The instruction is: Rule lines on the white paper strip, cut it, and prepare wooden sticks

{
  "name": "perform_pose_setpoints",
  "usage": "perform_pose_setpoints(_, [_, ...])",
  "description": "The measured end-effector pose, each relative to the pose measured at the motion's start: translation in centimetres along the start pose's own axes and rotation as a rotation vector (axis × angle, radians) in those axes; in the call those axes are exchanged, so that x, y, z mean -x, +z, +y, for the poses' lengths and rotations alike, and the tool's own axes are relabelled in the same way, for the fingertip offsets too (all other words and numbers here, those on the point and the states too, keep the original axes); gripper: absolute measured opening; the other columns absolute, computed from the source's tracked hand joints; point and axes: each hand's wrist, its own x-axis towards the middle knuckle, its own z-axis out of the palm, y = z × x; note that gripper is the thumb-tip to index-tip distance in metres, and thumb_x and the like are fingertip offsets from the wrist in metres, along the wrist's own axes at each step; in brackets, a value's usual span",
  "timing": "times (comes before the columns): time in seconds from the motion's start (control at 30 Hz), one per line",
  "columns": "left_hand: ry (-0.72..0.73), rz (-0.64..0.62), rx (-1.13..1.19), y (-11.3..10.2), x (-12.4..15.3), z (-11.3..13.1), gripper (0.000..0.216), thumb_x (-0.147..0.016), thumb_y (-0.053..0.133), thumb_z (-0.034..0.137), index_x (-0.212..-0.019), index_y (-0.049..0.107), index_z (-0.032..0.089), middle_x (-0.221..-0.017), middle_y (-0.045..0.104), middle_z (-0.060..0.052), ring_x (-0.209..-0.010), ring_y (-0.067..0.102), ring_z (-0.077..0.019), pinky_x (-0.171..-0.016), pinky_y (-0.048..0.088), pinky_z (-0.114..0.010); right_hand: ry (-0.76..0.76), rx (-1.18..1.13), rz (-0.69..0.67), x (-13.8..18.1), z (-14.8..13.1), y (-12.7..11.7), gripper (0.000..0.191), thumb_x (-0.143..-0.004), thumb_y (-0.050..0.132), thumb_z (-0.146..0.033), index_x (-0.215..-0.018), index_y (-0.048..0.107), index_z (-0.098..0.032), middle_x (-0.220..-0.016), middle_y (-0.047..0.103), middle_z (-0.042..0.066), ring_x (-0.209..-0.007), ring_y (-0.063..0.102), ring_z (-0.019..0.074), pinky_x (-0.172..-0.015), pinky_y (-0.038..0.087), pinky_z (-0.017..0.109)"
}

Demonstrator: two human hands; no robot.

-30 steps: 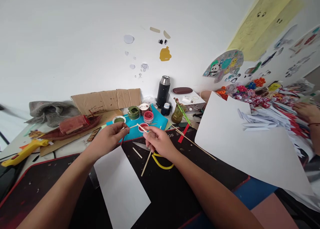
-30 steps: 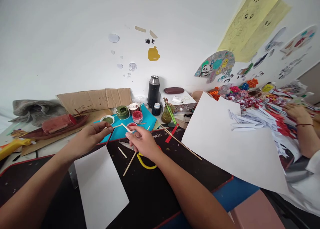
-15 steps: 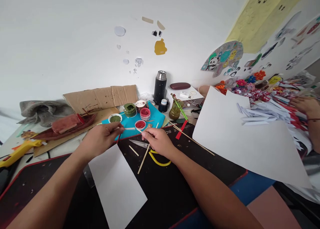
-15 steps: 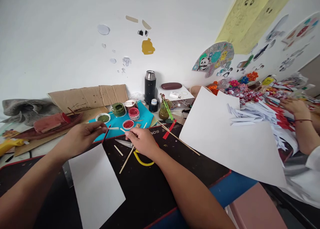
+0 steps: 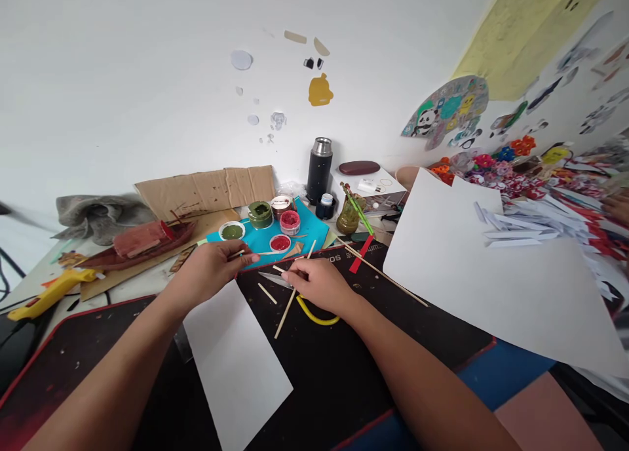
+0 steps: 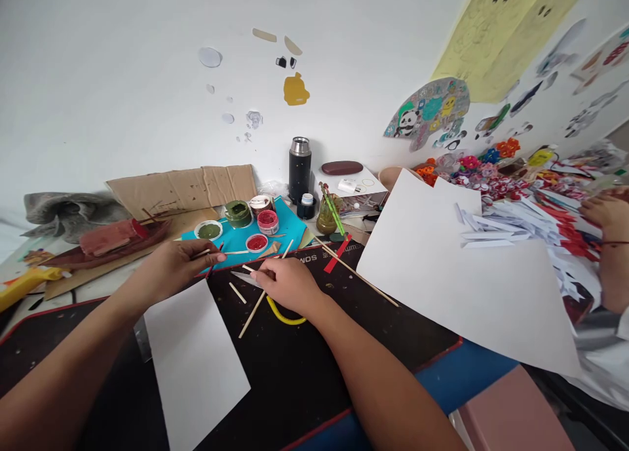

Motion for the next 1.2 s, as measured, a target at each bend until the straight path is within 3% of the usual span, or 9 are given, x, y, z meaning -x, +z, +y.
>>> perform_pose_setpoints(0.2, [0.007, -0.078, 0.008, -0.1, 0.1, 0.0, 0.047, -0.086, 0.062, 0.069, -0.09, 0.082, 0.026, -0.074, 0.075, -0.001, -0.065, 0.06, -0.0207, -0.062, 0.043, -0.03, 0.012, 0.083, -0.017, 0.1, 0.2, -0.4, 0.015, -0.099, 0.074, -0.036, -0.097, 0.081, -0.022, -0.068, 0.066, -0.003, -0.063, 0.055, 0.0142, -0.064, 0.029, 0.029])
perform_pose_setpoints(0.37, [0.042, -0.125, 0.03, 0.8, 0.3, 0.0, 0.048, -0.087, 0.064, 0.07, -0.095, 0.083, 0.027, -0.084, 0.081, -0.002, -0.075, 0.067, -0.0235, -0.07, 0.05, -0.031, -0.007, -0.109, 0.007, 0.1, 0.6, -0.2, 0.025, -0.1, 0.072, -0.043, -0.11, 0.08, -0.021, -0.073, 0.067, -0.002, -0.067, 0.058, 0.0146, -0.064, 0.036, 0.027])
perform_pose_setpoints(0.6, [0.069, -0.121, 0.077, 2.1, 0.5, 0.3, 0.049, -0.089, 0.065, 0.071, -0.104, 0.084, 0.029, -0.097, 0.084, -0.003, -0.086, 0.073, -0.0271, -0.078, 0.055, -0.034, -0.018, -0.259, -0.018, 0.2, 0.2, 0.0, 0.027, -0.103, 0.066, -0.041, -0.09, 0.077, -0.02, -0.068, 0.064, -0.002, -0.065, 0.057, 0.015, -0.062, 0.038, 0.026])
perform_pose_setpoints(0.7, [0.043, -0.054, 0.06, 1.6, 0.3, 0.2, 0.051, -0.091, 0.062, 0.07, -0.111, 0.083, 0.028, -0.093, 0.083, -0.003, -0.082, 0.072, -0.026, -0.075, 0.053, -0.033, -0.023, -0.224, 0.053, 0.1, 0.0, -0.3, 0.026, -0.102, 0.067, -0.038, -0.087, 0.077, -0.019, -0.072, 0.068, -0.001, -0.066, 0.056, 0.0149, -0.063, 0.038, 0.027])
perform_pose_setpoints(0.83, [0.03, -0.011, 0.003, 0.7, 0.2, 0.1, 0.052, -0.092, 0.056, 0.068, -0.103, 0.084, 0.026, -0.082, 0.081, -0.004, -0.074, 0.069, -0.0254, -0.066, 0.05, -0.033, -0.04, -0.138, 0.129, 0.1, -0.2, -0.6, 0.026, -0.101, 0.067, -0.037, -0.086, 0.079, -0.019, -0.067, 0.066, -0.001, -0.062, 0.053, 0.014, -0.064, 0.036, 0.028])
perform_pose_setpoints(0.97, [0.051, -0.043, -0.056, 0.7, 0.5, 0.6, 0.051, -0.092, 0.058, 0.069, -0.107, 0.084, 0.028, -0.089, 0.084, -0.003, -0.076, 0.072, -0.025, -0.068, 0.05, -0.031, -0.055, -0.074, 0.139, 0.3, -0.3, -0.5, 0.027, -0.102, 0.067, -0.037, -0.086, 0.079, -0.02, -0.059, 0.058, -0.003, -0.056, 0.048, 0.0127, -0.061, 0.033, 0.028])
perform_pose_setpoints(1.2, [0.098, -0.024, -0.218, 1.5, 0.9, 1.4, 0.052, -0.096, 0.049, 0.064, -0.109, 0.084, 0.028, -0.09, 0.085, -0.006, -0.073, 0.071, -0.0256, -0.065, 0.043, -0.032, -0.068, -0.033, 0.13, 0.5, -0.7, -0.5, 0.026, -0.102, 0.067, -0.035, -0.085, 0.079, -0.02, -0.06, 0.061, -0.002, -0.057, 0.049, 0.0135, -0.06, 0.031, 0.028])
